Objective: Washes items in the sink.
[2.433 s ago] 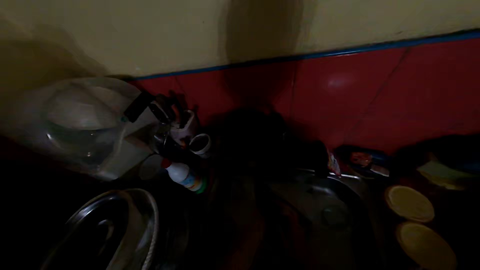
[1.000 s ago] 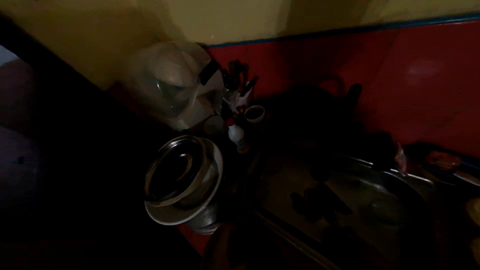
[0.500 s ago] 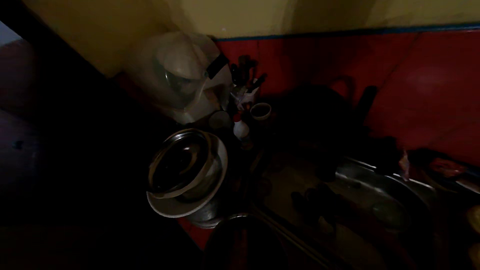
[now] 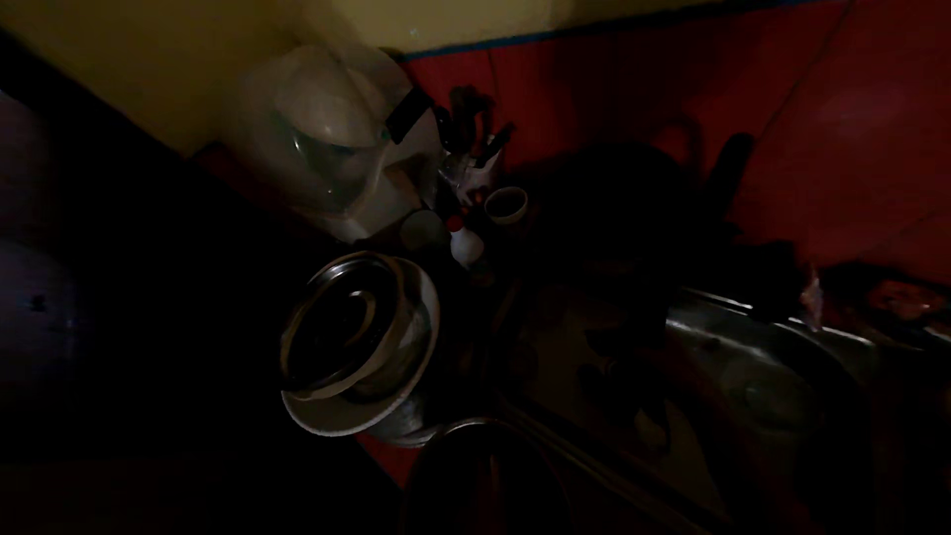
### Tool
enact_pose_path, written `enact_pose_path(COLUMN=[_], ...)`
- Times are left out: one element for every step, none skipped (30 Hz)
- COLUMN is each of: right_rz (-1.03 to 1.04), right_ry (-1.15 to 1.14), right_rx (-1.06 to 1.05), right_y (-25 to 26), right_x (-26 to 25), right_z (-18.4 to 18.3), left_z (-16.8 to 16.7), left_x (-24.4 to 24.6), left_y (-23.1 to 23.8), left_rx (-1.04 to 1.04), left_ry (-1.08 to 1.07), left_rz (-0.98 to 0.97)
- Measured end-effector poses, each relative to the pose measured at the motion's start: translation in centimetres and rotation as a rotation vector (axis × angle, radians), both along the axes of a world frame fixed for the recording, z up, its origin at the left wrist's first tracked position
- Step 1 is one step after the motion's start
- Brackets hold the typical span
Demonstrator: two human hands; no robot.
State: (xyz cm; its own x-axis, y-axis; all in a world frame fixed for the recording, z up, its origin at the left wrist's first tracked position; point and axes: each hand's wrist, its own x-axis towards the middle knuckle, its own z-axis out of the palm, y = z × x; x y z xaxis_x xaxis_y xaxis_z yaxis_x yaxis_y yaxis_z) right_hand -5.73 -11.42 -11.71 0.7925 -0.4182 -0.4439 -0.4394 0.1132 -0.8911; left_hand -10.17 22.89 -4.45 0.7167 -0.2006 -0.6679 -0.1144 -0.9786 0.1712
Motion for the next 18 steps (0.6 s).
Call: enact_pose_path(right_rz=[0.003,0.021,0.044,0.064,0.089,0.111,0.123,0.120,0.102,0.081,0.060,0.022,-0.011,-0.008,0.012,0.015,-0.003,-0.042], right_ry=[-0.020,-0.055,-0.093,-0.120,-0.141,-0.168,-0.192,-0.211,-0.215,-0.200,-0.160,-0.123,-0.073,-0.037,-0.014,-0.018,-0.045,-0.091], right_rx=[0.015,0.044,0.067,0.082,0.094,0.110,0.129,0.155,0.189,0.222,0.236,0.223,0.171,0.127,0.112,0.108,0.103,0.115], right_y=[0.0,-0.1,-0.4,-0.7,-1.1,-1.4,-1.4,-1.3,-1.1,-0.7,0.1,0.7,1.4,1.9,2.1,2.5,3.0,3.4], right_x=[-0.3,-0.5,-0.8,-1.0,-1.2,-1.2,-1.1,-1.1,-1.2,-1.2,-1.2,-1.0,-0.5,-0.1,0.4,0.6,0.6,0.2], right_z=[0.3,0.4,0.3,0.1,-0.4,-0.6,-0.8,-0.8,-0.5,0.4,1.9,3.1,4.8,6.2,7.1,7.6,7.2,5.9], left_z=[0.9,2.6,4.5,6.2,7.5,8.7,9.6,9.5,9.3,8.9,8.0,6.6,5.0,3.3,1.7,0.3,-0.7,-1.3], left_x=[0.6,1.4,2.5,3.6,4.8,6.0,7.1,7.9,8.5,9.2,9.7,10.3,10.8,11.1,11.3,11.3,11.1,10.9], left_y=[0.2,0.2,0.0,-0.3,-0.7,-1.4,-2.2,-3.0,-4.4,-6.2,-8.2,-10.1,-12.0,-13.6,-15.2,-16.6,-17.8,-18.7], left_rx=[-0.022,-0.038,-0.057,-0.071,-0.103,-0.165,-0.265,-0.378,-0.496,-0.587,-0.667,-0.722,-0.738,-0.719,-0.680,-0.644,-0.595,-0.558], left_ry=[0.027,0.084,0.143,0.202,0.250,0.275,0.260,0.196,0.139,0.092,0.058,0.052,0.064,0.071,0.062,0.037,0.005,-0.004], left_rz=[-0.019,-0.038,-0.050,-0.072,-0.106,-0.148,-0.176,-0.188,-0.177,-0.152,-0.125,-0.109,-0.112,-0.148,-0.193,-0.224,-0.234,-0.211])
